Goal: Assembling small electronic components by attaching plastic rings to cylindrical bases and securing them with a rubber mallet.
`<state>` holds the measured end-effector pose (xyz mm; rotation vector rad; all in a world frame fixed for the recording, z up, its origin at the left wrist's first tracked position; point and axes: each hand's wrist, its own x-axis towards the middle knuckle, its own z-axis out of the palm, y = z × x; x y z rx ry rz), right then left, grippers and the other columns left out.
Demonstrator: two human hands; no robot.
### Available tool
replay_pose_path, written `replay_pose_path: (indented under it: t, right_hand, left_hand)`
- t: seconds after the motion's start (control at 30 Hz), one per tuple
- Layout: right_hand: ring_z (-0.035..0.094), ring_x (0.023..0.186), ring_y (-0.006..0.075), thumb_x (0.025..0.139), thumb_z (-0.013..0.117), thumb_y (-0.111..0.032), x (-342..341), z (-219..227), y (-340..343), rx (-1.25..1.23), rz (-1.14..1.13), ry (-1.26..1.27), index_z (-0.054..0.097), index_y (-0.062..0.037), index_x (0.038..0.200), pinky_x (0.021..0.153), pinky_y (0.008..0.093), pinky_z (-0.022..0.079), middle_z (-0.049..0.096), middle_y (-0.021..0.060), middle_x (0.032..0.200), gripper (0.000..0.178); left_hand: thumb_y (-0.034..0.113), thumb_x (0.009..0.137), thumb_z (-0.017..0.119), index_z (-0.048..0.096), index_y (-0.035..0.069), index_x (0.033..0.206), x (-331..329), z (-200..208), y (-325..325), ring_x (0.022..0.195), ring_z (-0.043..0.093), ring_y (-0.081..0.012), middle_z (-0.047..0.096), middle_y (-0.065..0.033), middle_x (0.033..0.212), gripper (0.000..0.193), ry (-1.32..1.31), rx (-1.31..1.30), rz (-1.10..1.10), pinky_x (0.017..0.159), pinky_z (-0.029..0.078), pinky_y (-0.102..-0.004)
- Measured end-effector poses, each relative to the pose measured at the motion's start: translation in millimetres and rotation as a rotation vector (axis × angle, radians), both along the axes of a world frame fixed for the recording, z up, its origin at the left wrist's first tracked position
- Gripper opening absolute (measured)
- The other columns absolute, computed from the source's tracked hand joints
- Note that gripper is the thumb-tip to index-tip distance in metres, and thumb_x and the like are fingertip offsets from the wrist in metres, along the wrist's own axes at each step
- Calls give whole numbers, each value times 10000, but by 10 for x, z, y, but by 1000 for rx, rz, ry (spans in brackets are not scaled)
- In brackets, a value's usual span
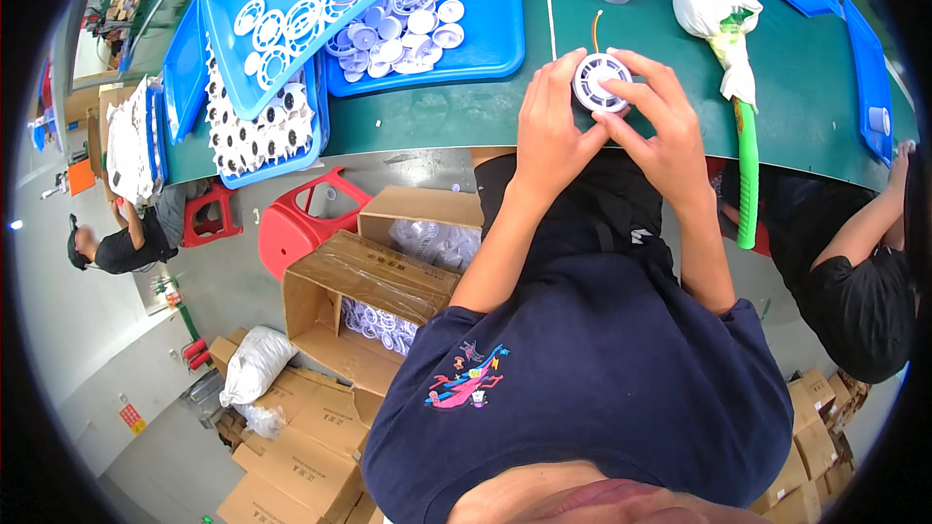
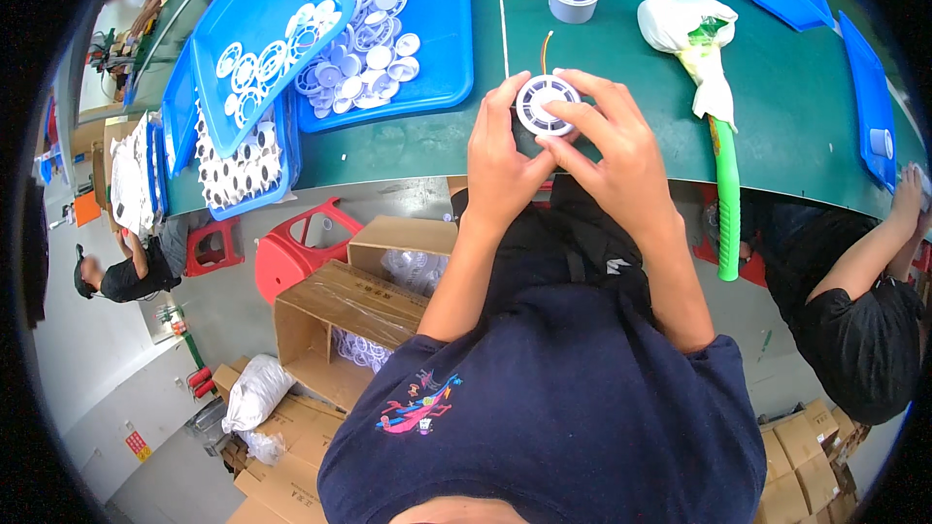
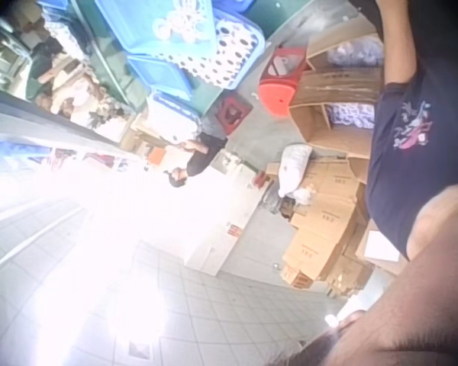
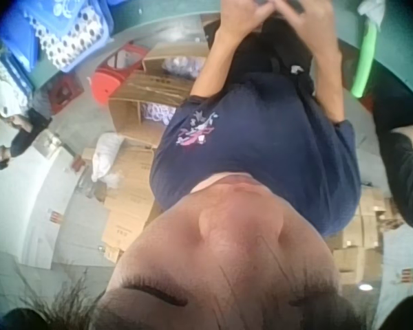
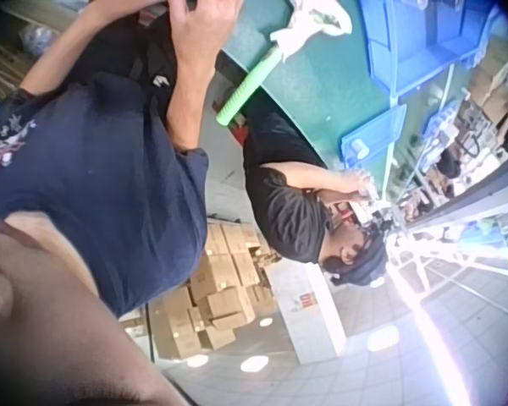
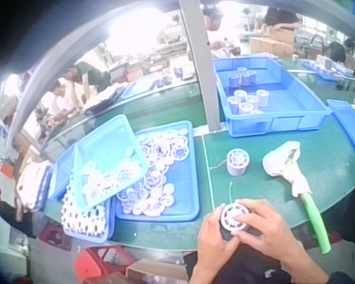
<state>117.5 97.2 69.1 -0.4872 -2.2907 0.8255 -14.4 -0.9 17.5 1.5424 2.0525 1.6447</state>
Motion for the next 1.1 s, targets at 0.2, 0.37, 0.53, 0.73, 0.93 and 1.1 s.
replay_pose_path:
  t: [0.2,0.37,0.53,0.73,0.93,1.1]
  right_hand:
    - [675,1147,314,828,822,-41,47,-77,-9,-178,-19,67,731,-27,1185,961,404,556,676,165,1337,369]
    - [683,1136,243,849,796,-8,42,-89,-10,-347,-40,138,702,-21,1268,960,360,546,683,144,1330,429]
    - [659,1107,151,999,733,-71,50,-202,85,-776,-202,406,614,34,1345,944,298,529,686,123,1289,381]
    - [658,1043,121,1001,736,-86,90,-342,103,-817,-239,386,628,31,1308,916,276,522,705,100,1230,346]
    - [658,1029,121,985,749,-83,72,-342,61,-769,-256,408,636,20,1297,896,270,523,697,102,1240,347]
    - [657,1017,123,972,756,-72,68,-362,77,-761,-230,397,645,20,1272,872,270,528,686,111,1283,333]
  left_hand:
    - [155,749,875,523,-14,1400,-27,23,-9,1131,637,-430,649,-224,1269,759,23,17,-19,988,512,-495]
    - [179,773,871,529,-11,1392,-25,56,-5,1125,640,-425,649,-218,1266,732,25,6,-28,987,510,-495]
    - [173,781,874,586,25,1346,-35,87,0,1127,635,-405,633,-200,1269,651,-31,72,-41,967,517,-476]
    - [135,781,873,689,59,1210,-60,138,39,1136,630,-372,627,-174,1246,474,-117,39,-104,948,536,-440]
    - [77,837,821,696,45,1215,-101,113,-10,1124,658,-283,668,-155,1250,399,-343,74,-57,941,535,-374]
    - [69,876,799,697,35,1213,-139,94,-12,1110,647,-252,673,-145,1265,354,-408,56,-67,926,533,-353]
